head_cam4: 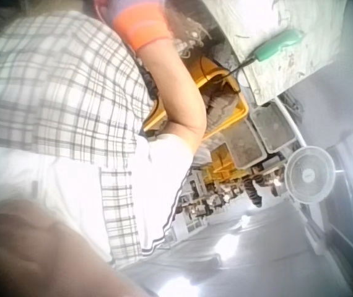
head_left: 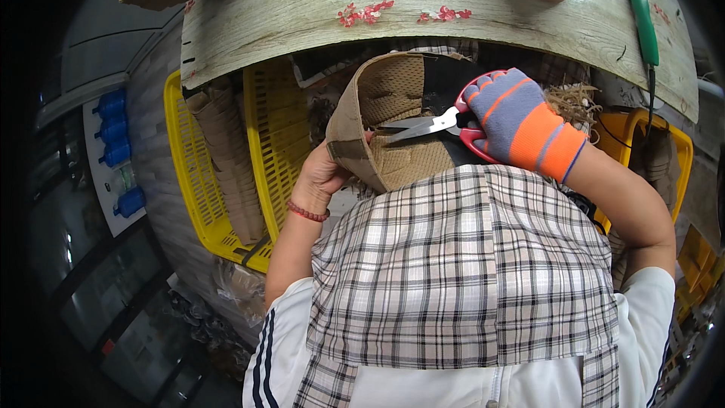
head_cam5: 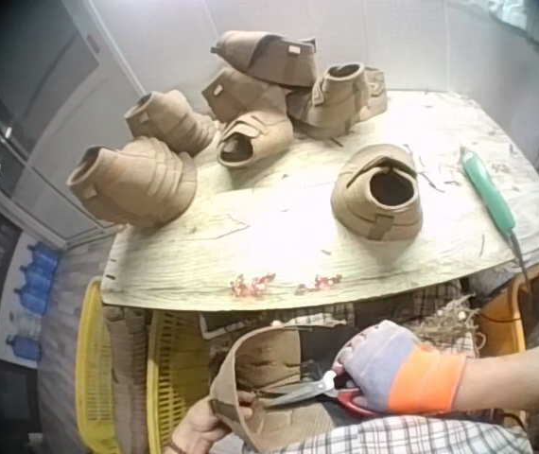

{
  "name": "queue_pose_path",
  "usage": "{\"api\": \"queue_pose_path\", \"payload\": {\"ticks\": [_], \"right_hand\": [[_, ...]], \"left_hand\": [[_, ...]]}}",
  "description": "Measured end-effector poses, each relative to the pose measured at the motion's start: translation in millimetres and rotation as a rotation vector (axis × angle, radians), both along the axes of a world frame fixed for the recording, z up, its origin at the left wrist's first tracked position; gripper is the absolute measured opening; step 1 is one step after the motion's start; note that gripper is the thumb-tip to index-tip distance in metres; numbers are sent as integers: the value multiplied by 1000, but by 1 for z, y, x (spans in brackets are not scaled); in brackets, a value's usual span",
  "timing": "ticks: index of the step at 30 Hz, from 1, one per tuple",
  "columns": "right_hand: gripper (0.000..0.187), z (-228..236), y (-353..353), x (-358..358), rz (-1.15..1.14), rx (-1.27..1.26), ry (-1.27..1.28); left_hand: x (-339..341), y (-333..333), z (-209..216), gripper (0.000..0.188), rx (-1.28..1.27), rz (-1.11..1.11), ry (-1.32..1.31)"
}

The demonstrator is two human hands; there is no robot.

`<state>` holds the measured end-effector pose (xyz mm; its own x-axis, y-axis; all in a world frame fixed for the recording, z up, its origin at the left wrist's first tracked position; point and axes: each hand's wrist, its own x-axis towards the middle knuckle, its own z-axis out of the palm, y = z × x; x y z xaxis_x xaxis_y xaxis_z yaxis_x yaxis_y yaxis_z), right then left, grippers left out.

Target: The person trims the edges of brown shoe uppers using a rotary cutting tool and then uses scissors to trim the interior lining. The person handles multiple uppers one at a time, rotating them to cut along the edges and placing finished pieces on the table.

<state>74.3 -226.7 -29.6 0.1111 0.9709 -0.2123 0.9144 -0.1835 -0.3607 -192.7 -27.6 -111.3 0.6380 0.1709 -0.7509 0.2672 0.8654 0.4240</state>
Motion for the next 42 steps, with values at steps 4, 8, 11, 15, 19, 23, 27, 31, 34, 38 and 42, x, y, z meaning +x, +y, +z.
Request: {"api": "queue_pose_path", "payload": {"ticks": [4, 8, 11, 15, 19, 23, 27, 31, 34, 38, 42], "right_hand": [[30, -4, 10, -8, 23, 7, -60], [29, -6, 18, -10, 59, 57, -70], [28, -9, 19, -11, 86, 43, -138], [28, -8, 20, -11, 112, 47, -144], [28, -11, 19, -10, 115, -5, -152], [28, -5, 16, -5, 47, -167, -85], [29, -2, 4, 11, -34, -220, -60], [49, -10, -11, 23, -38, -65, 94], [35, -8, -26, 28, -40, -113, 79], [33, -5, -31, 25, -43, -102, 53], [33, -4, -26, 22, -2, -7, 28]], "left_hand": [[5, -3, 5, 34, -3, 32, 15], [15, -7, 22, 34, -17, 62, 5], [14, -6, 16, 34, -11, 72, 17], [14, -7, 17, 33, -28, 86, -2], [15, -7, 18, 32, -34, 89, -16], [12, -5, 13, 31, -24, 62, 31], [10, -5, 14, 31, 0, 33, -11], [11, -7, 16, 33, 53, 2, -53], [12, -9, 16, 34, 91, -29, -69], [13, -11, 16, 33, 113, -38, -84], [13, -9, 17, 34, 123, -89, -113]]}}
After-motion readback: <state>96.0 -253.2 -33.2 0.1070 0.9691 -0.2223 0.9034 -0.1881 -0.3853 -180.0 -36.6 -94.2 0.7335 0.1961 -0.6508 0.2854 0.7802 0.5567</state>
